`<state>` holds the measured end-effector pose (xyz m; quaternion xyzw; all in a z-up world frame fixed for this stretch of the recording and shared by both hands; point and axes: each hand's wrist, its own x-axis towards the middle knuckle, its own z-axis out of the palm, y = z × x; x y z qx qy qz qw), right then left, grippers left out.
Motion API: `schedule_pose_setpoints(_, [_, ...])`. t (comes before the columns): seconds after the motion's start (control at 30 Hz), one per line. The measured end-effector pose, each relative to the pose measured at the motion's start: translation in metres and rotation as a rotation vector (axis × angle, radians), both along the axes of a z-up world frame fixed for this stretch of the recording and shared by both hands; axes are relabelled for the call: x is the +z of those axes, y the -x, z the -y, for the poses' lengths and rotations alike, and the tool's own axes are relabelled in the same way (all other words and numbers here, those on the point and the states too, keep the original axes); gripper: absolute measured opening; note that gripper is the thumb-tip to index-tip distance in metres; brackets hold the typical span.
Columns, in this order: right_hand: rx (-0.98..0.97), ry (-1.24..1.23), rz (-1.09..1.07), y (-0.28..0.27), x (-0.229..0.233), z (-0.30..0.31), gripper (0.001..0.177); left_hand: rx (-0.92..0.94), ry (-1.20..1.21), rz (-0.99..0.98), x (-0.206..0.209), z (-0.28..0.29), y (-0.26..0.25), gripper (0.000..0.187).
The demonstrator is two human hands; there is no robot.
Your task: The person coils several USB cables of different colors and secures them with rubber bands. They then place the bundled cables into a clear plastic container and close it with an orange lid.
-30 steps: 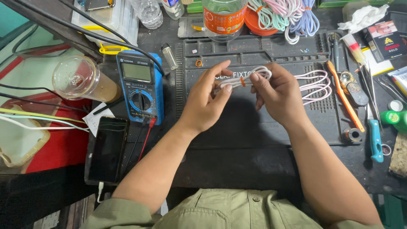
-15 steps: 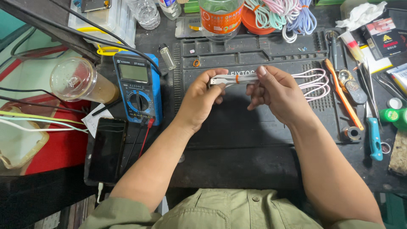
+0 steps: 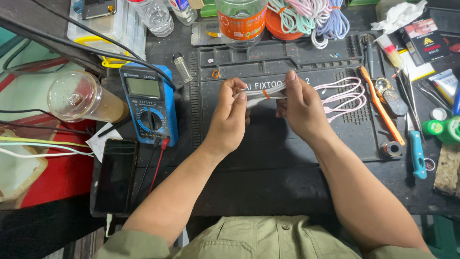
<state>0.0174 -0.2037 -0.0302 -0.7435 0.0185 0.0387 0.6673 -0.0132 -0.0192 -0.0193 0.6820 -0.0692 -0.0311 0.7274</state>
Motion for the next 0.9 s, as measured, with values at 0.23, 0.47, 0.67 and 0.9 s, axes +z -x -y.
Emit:
schedule_pose_setpoints(0.23, [0.208, -0.528, 0.222, 0.01, 0.008, 0.0, 0.045, -0.073, 0.502, -0.109, 0.015, 0.018, 0.001, 0.022])
schedule_pose_setpoints(0.47, [0.067, -0.5, 0.248, 0.031, 0.028, -0.041, 0.051, -0.053, 0.644, -0.172, 0.014, 0.021, 0.007, 0.021])
schedule_pose_setpoints(0.67, [-0.069, -0.412, 0.312, 0.033, 0.042, -0.047, 0.038, -0.132, 0.672, -0.15, -0.005, 0.025, 0.012, 0.031])
schedule_pose_setpoints(0.9, [-0.401, 0.402, -0.061, -0.035, 0.111, 0.034, 0.039, -0.034, -0.122, 0.306, 0.032, 0.007, 0.031, 0.048])
